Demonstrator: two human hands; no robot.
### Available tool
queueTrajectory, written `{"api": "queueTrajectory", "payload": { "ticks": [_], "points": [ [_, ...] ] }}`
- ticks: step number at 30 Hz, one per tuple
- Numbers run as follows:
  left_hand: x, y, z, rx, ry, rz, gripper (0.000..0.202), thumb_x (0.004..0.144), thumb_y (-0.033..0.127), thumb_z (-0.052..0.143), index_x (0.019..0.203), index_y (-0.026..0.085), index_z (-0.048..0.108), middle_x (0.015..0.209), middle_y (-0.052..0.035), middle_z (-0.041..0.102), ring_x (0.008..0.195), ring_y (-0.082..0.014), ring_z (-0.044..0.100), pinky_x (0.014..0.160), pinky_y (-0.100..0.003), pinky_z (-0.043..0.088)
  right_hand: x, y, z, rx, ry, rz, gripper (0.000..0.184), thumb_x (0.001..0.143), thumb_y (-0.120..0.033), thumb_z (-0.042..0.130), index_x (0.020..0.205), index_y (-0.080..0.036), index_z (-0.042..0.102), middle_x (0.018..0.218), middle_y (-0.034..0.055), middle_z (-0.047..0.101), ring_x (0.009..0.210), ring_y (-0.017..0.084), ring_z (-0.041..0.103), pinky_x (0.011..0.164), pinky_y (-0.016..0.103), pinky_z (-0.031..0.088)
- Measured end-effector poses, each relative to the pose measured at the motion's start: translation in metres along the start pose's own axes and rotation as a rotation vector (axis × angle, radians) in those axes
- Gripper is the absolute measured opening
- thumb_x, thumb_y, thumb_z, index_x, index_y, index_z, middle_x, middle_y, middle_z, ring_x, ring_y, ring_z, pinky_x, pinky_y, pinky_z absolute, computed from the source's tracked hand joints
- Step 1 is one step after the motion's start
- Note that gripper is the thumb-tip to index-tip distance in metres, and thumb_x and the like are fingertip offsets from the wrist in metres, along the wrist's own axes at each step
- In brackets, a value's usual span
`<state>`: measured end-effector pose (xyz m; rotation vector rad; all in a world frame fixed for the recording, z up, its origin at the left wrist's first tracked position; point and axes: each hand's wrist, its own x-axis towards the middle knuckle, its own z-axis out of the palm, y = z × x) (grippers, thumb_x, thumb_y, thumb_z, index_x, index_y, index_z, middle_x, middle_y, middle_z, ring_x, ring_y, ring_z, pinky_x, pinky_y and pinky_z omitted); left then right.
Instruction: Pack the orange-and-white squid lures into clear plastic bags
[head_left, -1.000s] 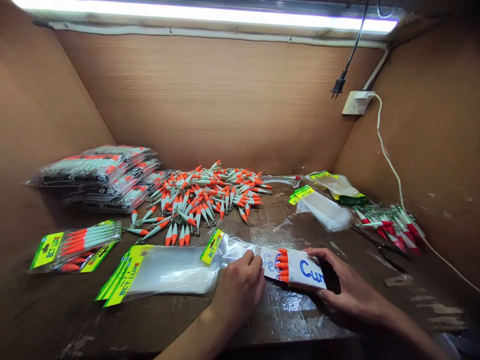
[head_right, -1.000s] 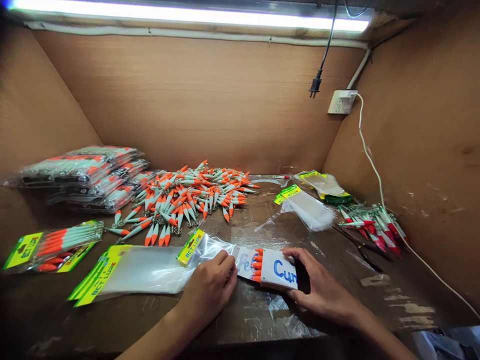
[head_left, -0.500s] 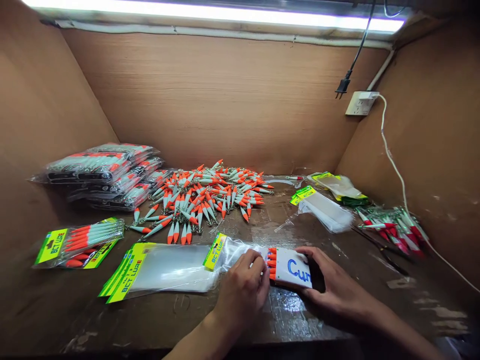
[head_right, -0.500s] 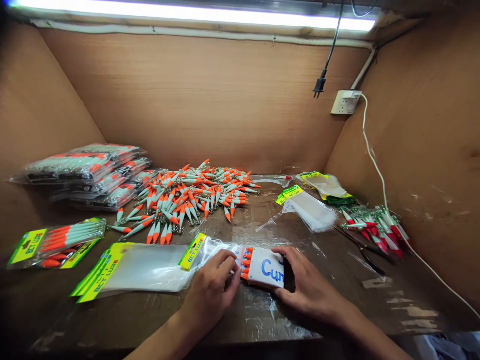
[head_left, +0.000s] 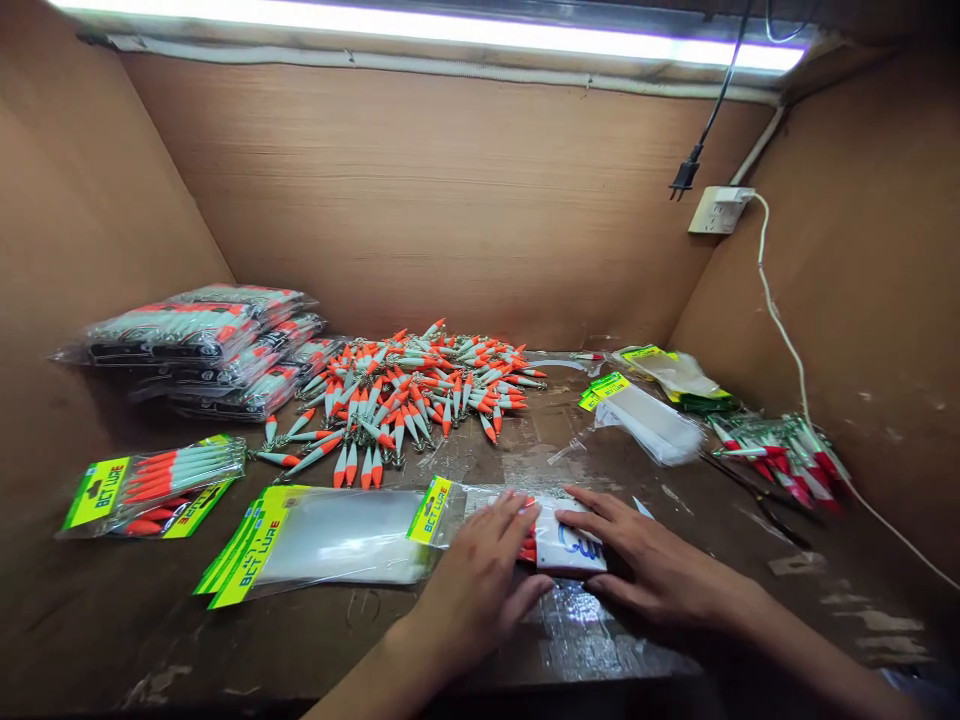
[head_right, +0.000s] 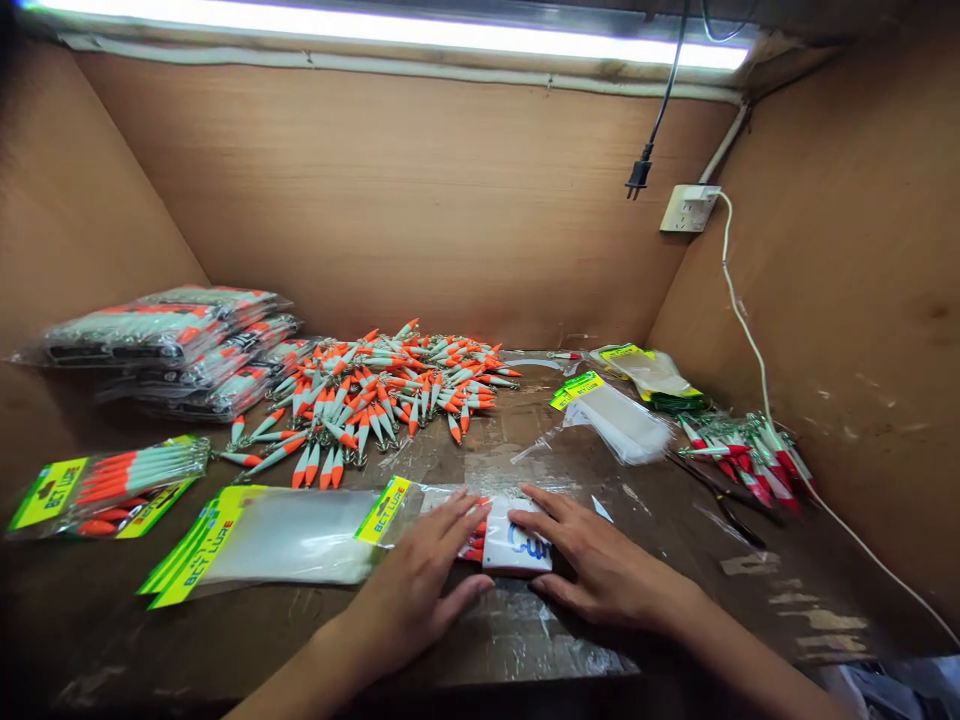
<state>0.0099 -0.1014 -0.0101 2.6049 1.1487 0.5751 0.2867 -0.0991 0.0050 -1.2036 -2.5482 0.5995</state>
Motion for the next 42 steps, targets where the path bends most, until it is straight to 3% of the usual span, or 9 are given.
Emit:
{"api": "queueTrajectory", "payload": {
  "ticks": [6, 10, 14, 20, 24, 29, 33, 38, 42],
  "points": [
    [0.002, -0.01, -0.011, 0.023, -0.256, -0.045, 0.084, 0.089, 0.063, 0.055, 0.158, 0.028, 0.019, 0.163, -0.0138, 0.021, 0.15, -0.0363, 0.018, 0.116, -0.061, 0.028, 0.007, 0.001, 0.005, -0.067, -0.016, -0.01, 0.084, 0.085, -0.055, 0.066, 0.156, -0.029, 0.028, 0.163, 0.0108, 0.027, 0.146, 0.034, 0.03, 0.119, 0.053, 0.027],
    [-0.003, -0.003, -0.009, 0.013, -0.241, 0.003, 0.085, 0.085, 0.063, 0.063, 0.155, 0.043, 0.019, 0.166, -0.0072, 0.011, 0.151, -0.0376, 0.013, 0.115, -0.065, 0.024, 0.011, 0.0, 0.012, -0.075, 0.006, 0.005, 0.087, 0.084, -0.061, 0.064, 0.156, -0.027, 0.028, 0.163, 0.0125, 0.025, 0.148, 0.034, 0.027, 0.119, 0.054, 0.026],
    [-0.004, 0.003, -0.009, 0.015, -0.246, 0.036, 0.086, 0.08, 0.063, 0.067, 0.152, 0.048, 0.023, 0.166, -0.0049, 0.008, 0.151, -0.039, 0.012, 0.115, -0.067, 0.02, 0.009, -0.002, 0.017, -0.073, 0.1, 0.041, 0.073, 0.086, -0.056, 0.065, 0.147, -0.023, 0.042, 0.162, 0.0129, 0.026, 0.147, 0.032, 0.027, 0.118, 0.05, 0.029],
    [-0.011, 0.01, -0.002, 0.056, -0.208, 0.088, 0.089, 0.084, 0.053, 0.069, 0.156, 0.041, 0.017, 0.166, -0.0054, 0.012, 0.152, -0.0333, 0.013, 0.12, -0.062, 0.016, 0.022, -0.009, 0.007, -0.164, 0.059, -0.031, 0.086, 0.08, -0.055, 0.07, 0.153, -0.029, 0.032, 0.164, 0.0098, 0.021, 0.146, 0.033, 0.027, 0.118, 0.052, 0.027],
    [-0.016, 0.012, 0.003, 0.03, -0.243, 0.108, 0.09, 0.089, 0.053, 0.062, 0.159, 0.031, 0.008, 0.166, -0.0058, 0.013, 0.152, -0.0299, 0.012, 0.122, -0.055, 0.015, 0.034, -0.009, 0.003, -0.183, -0.008, -0.035, 0.085, 0.077, -0.059, 0.07, 0.149, -0.023, 0.04, 0.156, 0.0141, 0.037, 0.141, 0.034, 0.035, 0.118, 0.052, 0.026],
    [-0.021, 0.012, 0.001, -0.004, -0.295, 0.118, 0.09, 0.087, 0.06, 0.062, 0.157, 0.038, 0.01, 0.166, -0.0023, 0.006, 0.152, -0.0341, 0.01, 0.121, -0.06, 0.013, 0.028, -0.002, 0.015, -0.219, 0.072, 0.031, 0.08, 0.079, -0.062, 0.065, 0.142, -0.015, 0.047, 0.148, 0.0194, 0.045, 0.137, 0.036, 0.04, 0.117, 0.053, 0.026],
    [-0.024, 0.013, -0.001, -0.021, -0.292, 0.118, 0.095, 0.082, 0.064, 0.065, 0.157, 0.041, 0.011, 0.167, -0.0029, 0.002, 0.152, -0.0359, 0.011, 0.12, -0.061, 0.015, 0.017, 0.001, 0.026, -0.193, 0.128, 0.106, 0.075, 0.079, -0.059, 0.067, 0.139, -0.017, 0.05, 0.146, 0.0184, 0.046, 0.135, 0.037, 0.041, 0.114, 0.054, 0.032],
    [0.0, 0.0, -0.007, 0.01, -0.169, 0.007, 0.092, 0.091, 0.062, 0.054, 0.159, 0.028, 0.002, 0.166, -0.0088, 0.001, 0.153, -0.0302, 0.002, 0.122, -0.054, 0.012, 0.005, 0.006, 0.032, -0.07, 0.1, 0.106, 0.09, 0.085, -0.045, 0.063, 0.158, -0.021, 0.017, 0.161, 0.0135, 0.026, 0.148, 0.032, 0.024, 0.12, 0.05, 0.026],
    [0.034, -0.02, -0.007, -0.036, -0.345, 0.033, 0.106, 0.082, 0.078, 0.051, 0.159, 0.018, 0.01, 0.165, -0.0178, 0.007, 0.152, -0.0364, 0.003, 0.12, -0.057, 0.011, 0.001, 0.005, 0.031, 0.099, 0.099, 0.137, 0.094, 0.083, -0.026, 0.06, 0.16, -0.024, 0.005, 0.164, 0.0106, 0.019, 0.15, 0.028, 0.022, 0.121, 0.047, 0.024]
  ]
}}
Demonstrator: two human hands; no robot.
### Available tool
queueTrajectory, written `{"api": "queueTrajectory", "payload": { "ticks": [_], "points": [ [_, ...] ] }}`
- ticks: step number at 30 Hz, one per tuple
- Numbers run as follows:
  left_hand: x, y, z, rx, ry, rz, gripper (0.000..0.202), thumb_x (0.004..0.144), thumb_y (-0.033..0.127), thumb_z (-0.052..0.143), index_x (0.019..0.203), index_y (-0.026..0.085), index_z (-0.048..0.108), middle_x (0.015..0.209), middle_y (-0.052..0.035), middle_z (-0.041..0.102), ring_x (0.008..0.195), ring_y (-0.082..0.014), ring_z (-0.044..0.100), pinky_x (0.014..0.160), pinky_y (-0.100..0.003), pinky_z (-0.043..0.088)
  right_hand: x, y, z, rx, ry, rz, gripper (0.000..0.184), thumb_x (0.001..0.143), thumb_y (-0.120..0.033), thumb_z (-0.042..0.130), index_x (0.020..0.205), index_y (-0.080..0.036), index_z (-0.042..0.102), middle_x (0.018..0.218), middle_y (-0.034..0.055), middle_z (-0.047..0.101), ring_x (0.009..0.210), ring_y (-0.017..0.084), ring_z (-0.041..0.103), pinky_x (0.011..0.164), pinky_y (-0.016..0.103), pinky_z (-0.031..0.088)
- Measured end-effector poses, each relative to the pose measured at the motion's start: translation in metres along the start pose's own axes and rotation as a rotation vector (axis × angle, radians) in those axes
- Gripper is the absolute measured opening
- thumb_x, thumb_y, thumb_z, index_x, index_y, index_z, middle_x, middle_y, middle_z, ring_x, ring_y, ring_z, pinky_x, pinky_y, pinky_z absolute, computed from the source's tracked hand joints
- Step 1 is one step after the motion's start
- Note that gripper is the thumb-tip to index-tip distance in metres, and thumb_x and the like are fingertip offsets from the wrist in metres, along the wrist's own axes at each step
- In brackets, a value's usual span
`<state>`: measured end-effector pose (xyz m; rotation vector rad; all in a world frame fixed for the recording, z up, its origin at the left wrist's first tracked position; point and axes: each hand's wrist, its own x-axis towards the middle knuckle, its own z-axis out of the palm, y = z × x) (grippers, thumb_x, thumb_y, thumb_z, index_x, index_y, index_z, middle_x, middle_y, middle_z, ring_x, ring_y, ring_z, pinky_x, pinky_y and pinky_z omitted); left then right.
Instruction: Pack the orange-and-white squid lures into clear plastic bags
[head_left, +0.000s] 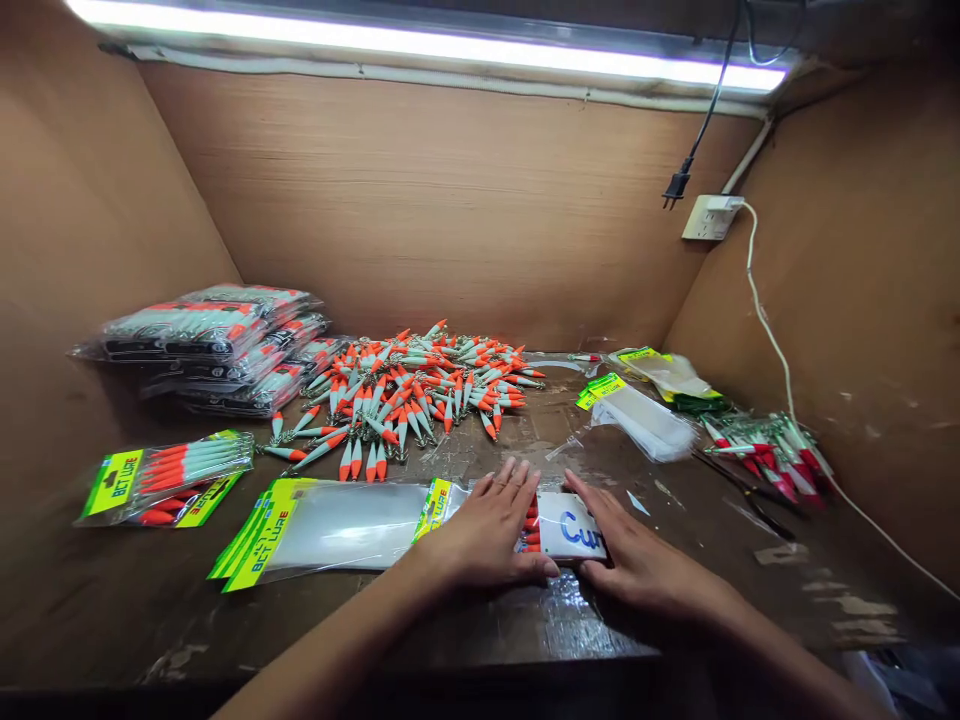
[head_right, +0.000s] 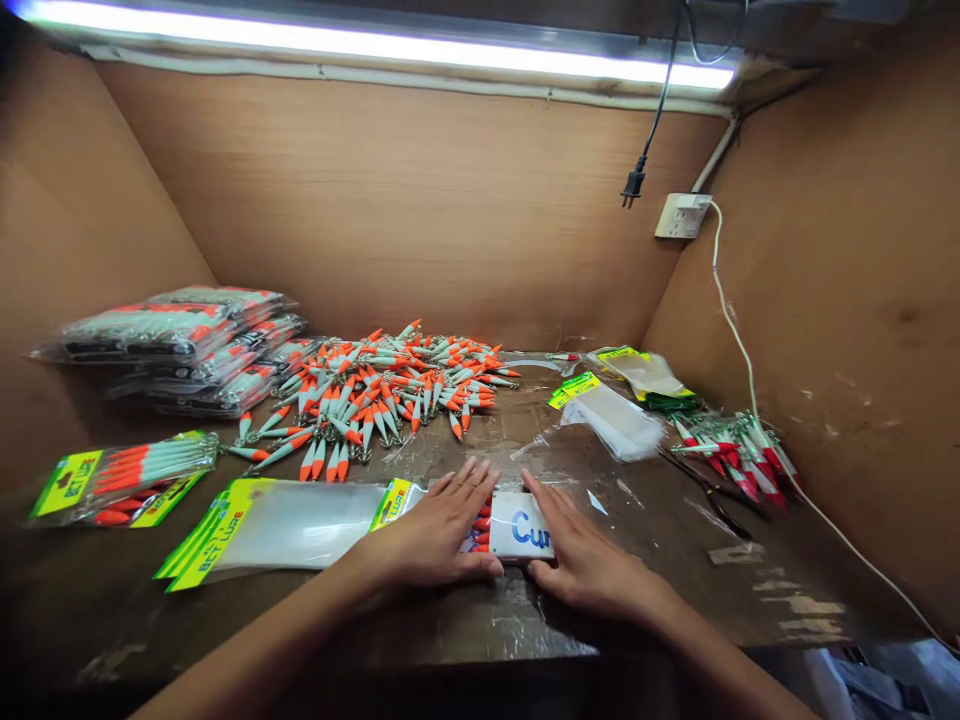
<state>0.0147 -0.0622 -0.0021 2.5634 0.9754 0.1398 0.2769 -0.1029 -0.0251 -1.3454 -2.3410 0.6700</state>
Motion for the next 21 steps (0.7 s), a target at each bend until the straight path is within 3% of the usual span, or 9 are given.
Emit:
{"api": "queueTrajectory", "payload": {
  "ticks": [2, 6, 8, 11, 14, 17, 19, 21],
  "points": [
    [0.01, -0.007, 0.0, -0.021, -0.057, 0.042, 0.105, 0.082, 0.079, 0.048, 0.158, 0.015, 0.015, 0.164, -0.0205, 0.011, 0.152, -0.0367, 0.005, 0.12, -0.056, 0.01, 0.001, -0.003, -0.001, 0.083, 0.052, 0.047, 0.1, 0.08, -0.025, 0.064, 0.16, -0.024, 0.006, 0.161, 0.0128, 0.029, 0.146, 0.029, 0.031, 0.119, 0.048, 0.028],
    [0.019, -0.013, 0.003, -0.021, -0.043, 0.09, 0.104, 0.081, 0.077, 0.052, 0.156, 0.013, 0.02, 0.162, -0.0242, 0.018, 0.151, -0.0377, 0.01, 0.12, -0.056, 0.01, 0.006, -0.011, -0.005, 0.189, 0.155, 0.054, 0.11, 0.072, -0.024, 0.075, 0.16, -0.026, 0.009, 0.147, 0.0132, 0.049, 0.132, 0.031, 0.05, 0.11, 0.049, 0.04],
    [0.025, -0.011, 0.002, -0.011, -0.004, 0.114, 0.108, 0.074, 0.076, 0.062, 0.154, 0.014, 0.022, 0.159, -0.024, 0.028, 0.15, -0.0396, 0.016, 0.119, -0.058, 0.012, 0.01, -0.017, -0.011, 0.169, 0.214, 0.001, 0.111, 0.07, -0.024, 0.077, 0.159, -0.028, 0.011, 0.144, 0.0117, 0.052, 0.128, 0.031, 0.053, 0.108, 0.049, 0.043],
    [0.036, 0.0, -0.007, -0.01, 0.133, 0.147, 0.107, 0.065, 0.064, 0.076, 0.15, 0.019, 0.03, 0.148, -0.0197, 0.046, 0.139, -0.0405, 0.04, 0.116, -0.061, 0.018, 0.02, -0.036, -0.031, 0.049, 0.239, -0.143, 0.11, 0.072, -0.029, 0.079, 0.159, -0.029, 0.012, 0.139, 0.0115, 0.056, 0.125, 0.032, 0.055, 0.105, 0.049, 0.045],
    [0.04, 0.013, -0.034, -0.033, 0.282, 0.165, 0.091, 0.065, 0.053, 0.08, 0.14, 0.019, 0.042, 0.126, -0.0141, 0.061, 0.114, -0.0358, 0.06, 0.111, -0.061, 0.028, 0.029, -0.061, -0.062, -0.044, 0.284, -0.278, 0.107, 0.078, -0.04, 0.078, 0.159, -0.029, 0.01, 0.146, 0.0132, 0.05, 0.129, 0.034, 0.051, 0.107, 0.051, 0.044],
    [0.033, 0.016, -0.076, -0.192, 0.446, 0.124, 0.075, 0.068, 0.055, 0.079, 0.126, 0.017, 0.051, 0.105, -0.0103, 0.065, 0.094, -0.0302, 0.064, 0.095, -0.051, 0.045, 0.036, -0.077, -0.089, -0.007, 0.506, -0.301, 0.105, 0.081, -0.047, 0.075, 0.159, -0.031, 0.006, 0.155, 0.0115, 0.038, 0.139, 0.035, 0.041, 0.114, 0.055, 0.037],
    [0.025, 0.011, -0.104, -0.406, 0.555, 0.123, 0.068, 0.072, 0.054, 0.078, 0.123, 0.017, 0.053, 0.103, -0.0102, 0.065, 0.089, -0.0263, 0.063, 0.087, -0.044, 0.048, 0.042, -0.076, -0.097, 0.097, 0.653, -0.28, 0.098, 0.086, -0.048, 0.069, 0.159, -0.034, 0.005, 0.155, 0.01, 0.038, 0.137, 0.033, 0.043, 0.113, 0.055, 0.038],
    [0.019, 0.002, -0.123, -0.583, 0.658, 0.17, 0.066, 0.074, 0.057, 0.077, 0.121, 0.017, 0.055, 0.11, -0.0125, 0.064, 0.095, -0.0264, 0.062, 0.09, -0.043, 0.046, 0.048, -0.067, -0.094, 0.21, 0.717, -0.254, 0.09, 0.09, -0.047, 0.064, 0.158, -0.035, 0.007, 0.151, 0.0099, 0.042, 0.131, 0.03, 0.05, 0.11, 0.054, 0.042]
  ]
}}
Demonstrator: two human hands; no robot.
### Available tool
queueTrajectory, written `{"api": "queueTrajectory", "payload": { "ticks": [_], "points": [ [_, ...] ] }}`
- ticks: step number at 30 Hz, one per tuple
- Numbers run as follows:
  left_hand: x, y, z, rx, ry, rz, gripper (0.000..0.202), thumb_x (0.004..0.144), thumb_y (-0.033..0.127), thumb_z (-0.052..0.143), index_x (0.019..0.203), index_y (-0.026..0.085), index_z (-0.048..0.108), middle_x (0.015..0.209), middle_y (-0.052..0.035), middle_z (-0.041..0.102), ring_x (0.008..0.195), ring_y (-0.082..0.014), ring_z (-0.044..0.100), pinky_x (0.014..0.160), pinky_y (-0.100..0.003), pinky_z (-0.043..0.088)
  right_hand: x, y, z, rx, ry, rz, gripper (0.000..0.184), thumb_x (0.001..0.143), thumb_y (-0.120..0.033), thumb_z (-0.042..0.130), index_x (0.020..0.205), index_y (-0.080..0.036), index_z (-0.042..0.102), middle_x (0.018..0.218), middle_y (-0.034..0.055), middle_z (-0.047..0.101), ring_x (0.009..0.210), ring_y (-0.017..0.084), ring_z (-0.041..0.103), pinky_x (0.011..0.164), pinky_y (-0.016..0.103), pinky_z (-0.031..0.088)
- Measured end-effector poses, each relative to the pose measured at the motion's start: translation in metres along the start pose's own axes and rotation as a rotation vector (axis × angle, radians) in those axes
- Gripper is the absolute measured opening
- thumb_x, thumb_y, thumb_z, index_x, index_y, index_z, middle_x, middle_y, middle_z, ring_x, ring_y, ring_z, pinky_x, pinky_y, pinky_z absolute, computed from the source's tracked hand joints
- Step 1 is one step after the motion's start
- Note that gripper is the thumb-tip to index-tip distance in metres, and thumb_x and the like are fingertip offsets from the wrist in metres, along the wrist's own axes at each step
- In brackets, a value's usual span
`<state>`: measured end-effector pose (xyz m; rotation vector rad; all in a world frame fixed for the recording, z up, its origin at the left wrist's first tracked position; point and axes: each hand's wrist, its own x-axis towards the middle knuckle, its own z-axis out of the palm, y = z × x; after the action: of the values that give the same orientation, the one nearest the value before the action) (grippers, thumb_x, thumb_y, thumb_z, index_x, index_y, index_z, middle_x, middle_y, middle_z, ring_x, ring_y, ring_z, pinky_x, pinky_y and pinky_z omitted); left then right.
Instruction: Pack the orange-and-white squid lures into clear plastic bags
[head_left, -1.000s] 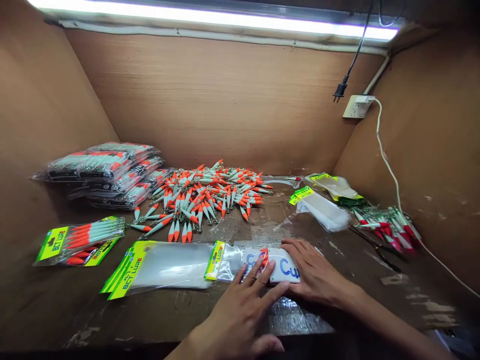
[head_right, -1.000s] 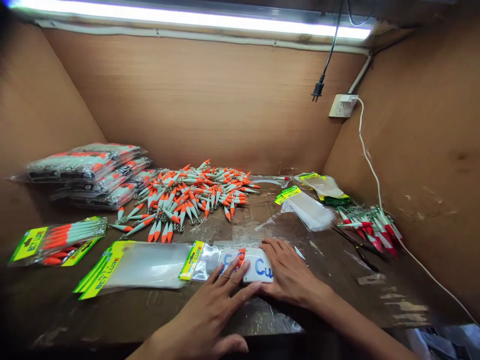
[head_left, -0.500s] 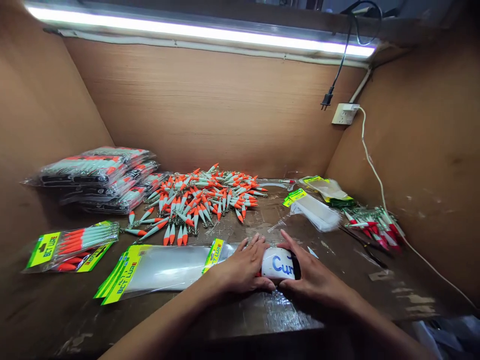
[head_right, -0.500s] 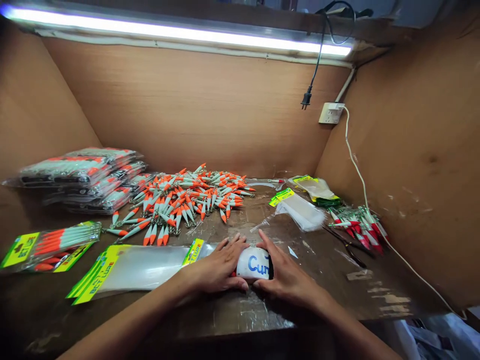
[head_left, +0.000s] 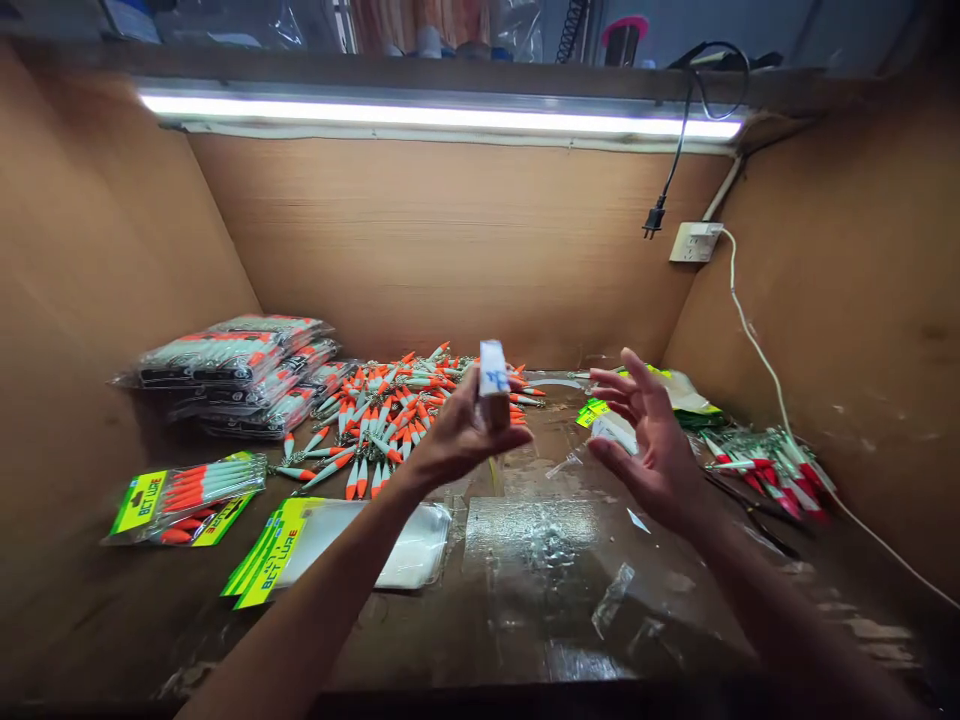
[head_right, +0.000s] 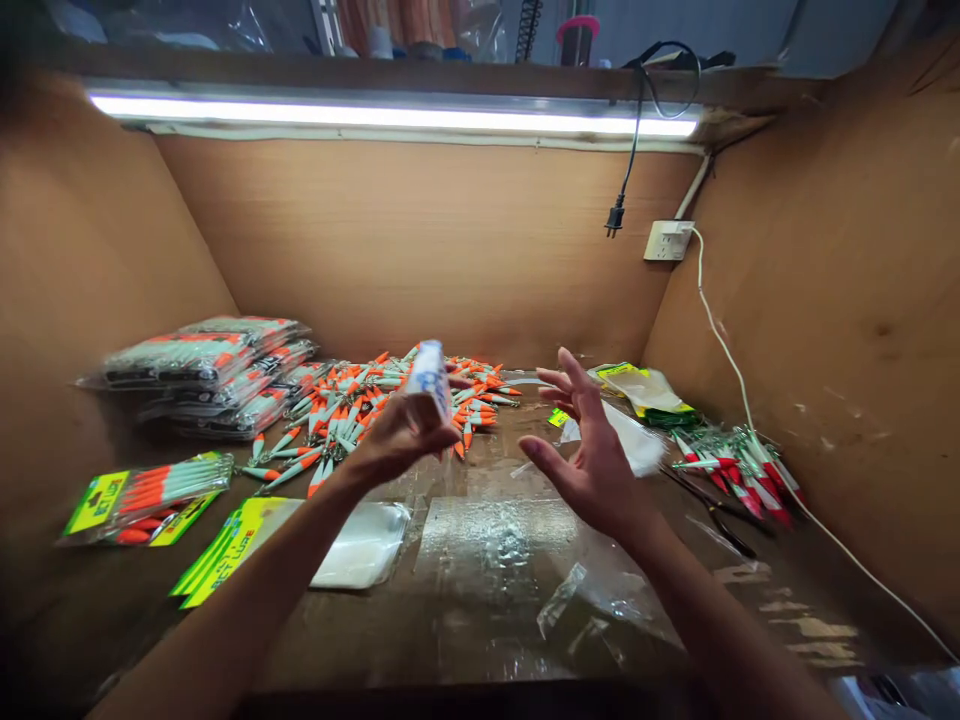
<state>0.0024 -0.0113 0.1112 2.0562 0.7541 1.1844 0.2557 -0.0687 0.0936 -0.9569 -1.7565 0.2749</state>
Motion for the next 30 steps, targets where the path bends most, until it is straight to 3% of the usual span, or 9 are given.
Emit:
{"api": "queueTrajectory", "payload": {
  "ticks": [3, 7, 11, 16, 20, 24, 27, 30],
  "points": [
    [-0.001, -0.007, -0.013, -0.106, 0.051, -0.018, 0.068, 0.071, 0.065, 0.075, 0.117, 0.017, 0.059, 0.12, -0.0146, 0.062, 0.108, -0.0303, 0.059, 0.095, -0.044, 0.044, -0.008, 0.024, 0.014, 0.042, -0.037, 0.114, 0.084, 0.09, -0.048, 0.064, 0.157, -0.034, 0.015, 0.144, 0.0112, 0.049, 0.12, 0.029, 0.057, 0.104, 0.053, 0.047],
    [-0.016, -0.022, -0.009, -0.075, 0.001, -0.028, 0.075, 0.066, 0.067, 0.078, 0.119, 0.017, 0.061, 0.125, -0.015, 0.06, 0.118, -0.0326, 0.054, 0.103, -0.045, 0.04, -0.017, 0.044, 0.027, 0.04, -0.121, 0.211, 0.077, 0.091, -0.048, 0.063, 0.155, -0.033, 0.022, 0.141, 0.0111, 0.052, 0.117, 0.027, 0.059, 0.101, 0.05, 0.05],
    [-0.025, -0.035, -0.004, -0.102, -0.003, -0.001, 0.073, 0.071, 0.073, 0.069, 0.12, 0.018, 0.065, 0.124, -0.0143, 0.061, 0.127, -0.0347, 0.048, 0.108, -0.046, 0.035, -0.008, 0.035, 0.03, 0.047, -0.161, 0.194, 0.069, 0.092, -0.046, 0.061, 0.152, -0.032, 0.03, 0.139, 0.01, 0.054, 0.118, 0.026, 0.058, 0.104, 0.049, 0.048],
    [-0.029, -0.054, 0.005, -0.242, -0.118, -0.066, 0.077, 0.07, 0.073, 0.07, 0.125, 0.019, 0.063, 0.127, -0.0136, 0.061, 0.128, -0.0359, 0.047, 0.108, -0.048, 0.034, 0.025, 0.008, 0.044, 0.136, -0.252, 0.078, 0.066, 0.093, -0.047, 0.061, 0.151, -0.029, 0.035, 0.143, 0.0115, 0.053, 0.129, 0.028, 0.051, 0.11, 0.052, 0.042],
    [-0.033, -0.062, 0.011, -0.299, -0.167, -0.118, 0.083, 0.064, 0.068, 0.078, 0.127, 0.017, 0.059, 0.116, -0.0118, 0.065, 0.115, -0.0351, 0.054, 0.1, -0.046, 0.041, 0.054, -0.001, 0.067, 0.219, -0.424, 0.002, 0.076, 0.089, -0.053, 0.065, 0.153, -0.03, 0.031, 0.153, 0.0102, 0.043, 0.139, 0.029, 0.042, 0.113, 0.052, 0.038],
    [-0.036, -0.061, 0.007, -0.29, -0.178, -0.195, 0.057, 0.065, 0.051, 0.08, 0.105, 0.013, 0.066, 0.087, -0.0051, 0.065, 0.086, -0.0254, 0.058, 0.075, -0.034, 0.048, 0.067, -0.007, 0.086, 0.292, -0.584, -0.02, 0.071, 0.087, -0.053, 0.068, 0.148, -0.029, 0.041, 0.146, 0.0091, 0.051, 0.131, 0.028, 0.05, 0.109, 0.05, 0.043],
    [-0.038, -0.059, 0.002, -0.317, -0.157, -0.231, 0.036, 0.065, 0.038, 0.079, 0.087, 0.014, 0.064, 0.07, 0.0014, 0.055, 0.07, -0.0162, 0.052, 0.063, -0.026, 0.044, 0.066, -0.016, 0.094, 0.286, -0.555, -0.028, 0.085, 0.079, -0.051, 0.077, 0.151, -0.029, 0.036, 0.144, 0.0101, 0.051, 0.129, 0.029, 0.051, 0.108, 0.049, 0.043],
    [-0.039, -0.057, 0.002, -0.301, -0.1, -0.254, 0.027, 0.064, 0.03, 0.078, 0.072, 0.015, 0.057, 0.062, 0.0054, 0.046, 0.06, -0.0106, 0.043, 0.057, -0.023, 0.039, 0.062, -0.023, 0.099, 0.237, -0.505, -0.024, 0.083, 0.079, -0.048, 0.079, 0.149, -0.029, 0.039, 0.142, 0.0101, 0.053, 0.127, 0.029, 0.052, 0.107, 0.05, 0.043]
  ]
}}
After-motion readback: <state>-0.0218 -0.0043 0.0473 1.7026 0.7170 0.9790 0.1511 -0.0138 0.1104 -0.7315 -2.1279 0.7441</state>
